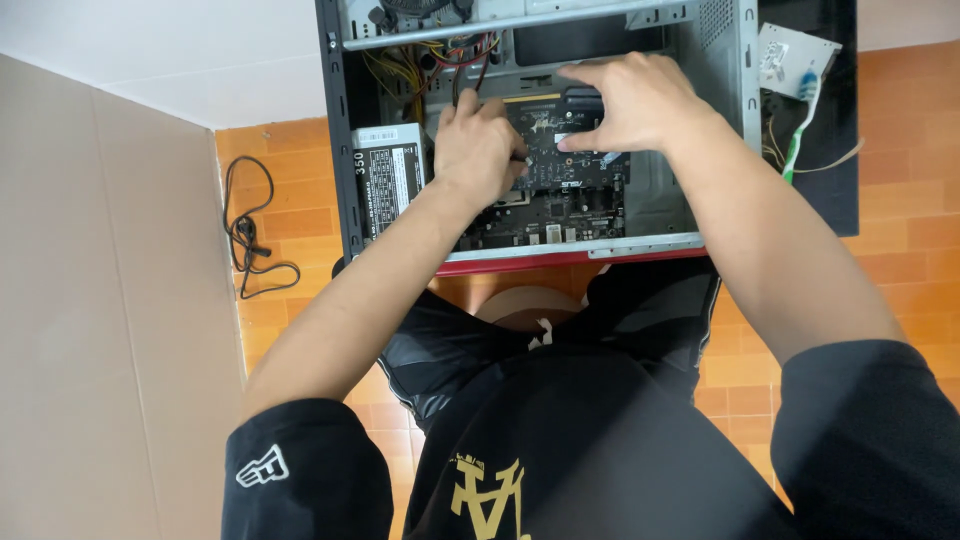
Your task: The person is sitting on the floor with a computer case on their lap, installing a graphics card into the motherboard. They align the card with the PCIe slot and press it down to secure it in place.
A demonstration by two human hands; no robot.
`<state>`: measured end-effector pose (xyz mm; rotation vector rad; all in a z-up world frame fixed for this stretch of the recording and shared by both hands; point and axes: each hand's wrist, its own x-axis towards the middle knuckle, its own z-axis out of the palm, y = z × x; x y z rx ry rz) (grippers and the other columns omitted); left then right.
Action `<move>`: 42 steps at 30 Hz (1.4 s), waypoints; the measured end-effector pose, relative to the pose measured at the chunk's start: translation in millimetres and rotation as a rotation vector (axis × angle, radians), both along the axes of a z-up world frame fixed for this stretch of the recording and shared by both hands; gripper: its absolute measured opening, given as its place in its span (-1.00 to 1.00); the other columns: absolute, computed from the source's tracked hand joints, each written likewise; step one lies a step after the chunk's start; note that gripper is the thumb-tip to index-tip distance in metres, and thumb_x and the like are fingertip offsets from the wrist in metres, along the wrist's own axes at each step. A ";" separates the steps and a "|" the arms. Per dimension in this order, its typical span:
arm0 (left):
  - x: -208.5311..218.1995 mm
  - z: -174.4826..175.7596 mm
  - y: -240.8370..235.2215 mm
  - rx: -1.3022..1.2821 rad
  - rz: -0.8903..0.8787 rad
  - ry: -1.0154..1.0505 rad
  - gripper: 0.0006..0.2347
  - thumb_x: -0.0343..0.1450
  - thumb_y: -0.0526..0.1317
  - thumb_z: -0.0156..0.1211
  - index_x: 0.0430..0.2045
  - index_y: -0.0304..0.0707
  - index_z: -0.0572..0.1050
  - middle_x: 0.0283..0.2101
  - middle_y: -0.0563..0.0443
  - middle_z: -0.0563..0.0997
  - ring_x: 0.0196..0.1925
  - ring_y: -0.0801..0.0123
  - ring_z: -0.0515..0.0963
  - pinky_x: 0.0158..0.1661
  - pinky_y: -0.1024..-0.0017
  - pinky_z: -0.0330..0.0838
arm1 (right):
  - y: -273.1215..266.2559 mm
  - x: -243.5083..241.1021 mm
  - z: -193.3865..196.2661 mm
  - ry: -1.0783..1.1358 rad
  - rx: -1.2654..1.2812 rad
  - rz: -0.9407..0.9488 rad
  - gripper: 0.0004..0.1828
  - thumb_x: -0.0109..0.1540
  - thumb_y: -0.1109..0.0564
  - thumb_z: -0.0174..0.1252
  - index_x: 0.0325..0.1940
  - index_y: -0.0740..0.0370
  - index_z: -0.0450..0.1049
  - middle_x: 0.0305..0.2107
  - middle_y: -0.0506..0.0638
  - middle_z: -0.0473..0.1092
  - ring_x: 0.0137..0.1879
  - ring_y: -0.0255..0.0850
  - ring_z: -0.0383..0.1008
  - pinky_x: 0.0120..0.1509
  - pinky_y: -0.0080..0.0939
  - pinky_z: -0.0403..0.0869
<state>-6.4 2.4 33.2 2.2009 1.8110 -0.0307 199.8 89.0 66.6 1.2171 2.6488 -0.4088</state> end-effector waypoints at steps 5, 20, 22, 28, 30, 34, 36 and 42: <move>2.3 -3.0 -2.9 0.028 -0.075 0.047 -0.91 0.23 -0.02 0.51 -0.59 0.14 0.74 -0.12 0.09 0.62 0.14 -0.05 0.38 0.11 -0.02 0.36 | -4.8 -6.3 3.5 -0.027 -0.041 0.007 -0.01 0.07 -0.47 0.30 0.51 -0.09 0.33 -0.03 0.05 0.58 0.11 0.17 0.54 0.02 0.24 0.53; -8.5 -12.4 0.8 0.149 -0.040 -0.075 -0.94 0.20 -0.15 0.50 -0.65 0.25 0.74 -0.17 0.08 0.62 0.03 -0.08 0.37 -0.07 -0.08 0.38 | -4.2 -8.4 -6.7 -0.187 -0.047 0.090 0.08 0.07 -0.58 0.26 0.57 -0.12 0.27 -0.32 0.10 0.65 -0.06 0.09 0.65 -0.09 0.11 0.61; -7.4 -17.5 1.8 0.105 -0.024 -0.064 -0.94 0.20 -0.11 0.55 -0.54 0.21 0.77 -0.21 0.12 0.63 0.02 -0.03 0.38 -0.02 -0.02 0.39 | -2.6 -3.3 -19.7 -0.155 0.068 0.110 0.07 0.05 -0.59 0.27 0.56 -0.16 0.32 -0.38 0.04 0.64 -0.11 0.07 0.64 -0.21 0.09 0.59; -6.0 -31.2 5.7 0.139 -0.050 -0.051 -0.90 0.15 -0.21 0.54 -0.70 0.22 0.73 -0.29 0.14 0.59 0.02 -0.06 0.35 -0.01 0.05 0.37 | -6.1 -3.9 -16.6 -0.089 0.158 0.190 0.19 -0.05 -0.65 0.28 0.54 -0.08 0.32 0.03 -0.08 0.57 -0.08 0.04 0.65 -0.30 0.10 0.60; -5.3 -30.9 7.8 0.121 -0.052 -0.032 -0.90 0.16 -0.20 0.53 -0.66 0.24 0.74 -0.25 0.14 0.60 0.04 -0.05 0.35 -0.01 0.06 0.35 | -8.4 -9.3 -10.3 -0.101 0.125 0.194 0.23 -0.08 -0.65 0.28 0.54 -0.04 0.29 0.15 -0.11 0.49 -0.07 0.07 0.64 -0.29 0.12 0.61; -4.5 -30.4 9.1 0.111 -0.061 -0.004 -0.91 0.17 -0.18 0.52 -0.64 0.26 0.74 -0.22 0.12 0.61 0.05 -0.04 0.35 -0.02 0.09 0.32 | -9.9 -13.7 -6.0 -0.130 0.103 0.206 0.33 -0.16 -0.68 0.30 0.57 -0.07 0.21 0.27 -0.14 0.41 -0.14 0.08 0.67 -0.34 0.12 0.62; -3.4 -30.0 8.9 0.110 -0.061 0.007 -0.91 0.16 -0.20 0.51 -0.69 0.22 0.73 -0.24 0.12 0.61 0.05 -0.04 0.36 -0.03 0.10 0.33 | -9.8 -13.5 -8.6 -0.143 0.111 0.211 0.33 -0.15 -0.69 0.29 0.57 -0.07 0.21 0.26 -0.16 0.41 -0.14 0.08 0.67 -0.35 0.11 0.63; -1.9 -30.5 8.1 0.143 -0.075 0.026 -0.88 0.12 -0.24 0.51 -0.75 0.18 0.70 -0.25 0.14 0.60 0.05 -0.04 0.36 -0.04 0.12 0.33 | -9.1 -11.3 -10.5 -0.127 0.109 0.208 0.31 -0.16 -0.70 0.29 0.54 -0.07 0.24 0.23 -0.15 0.45 -0.10 0.10 0.67 -0.32 0.15 0.64</move>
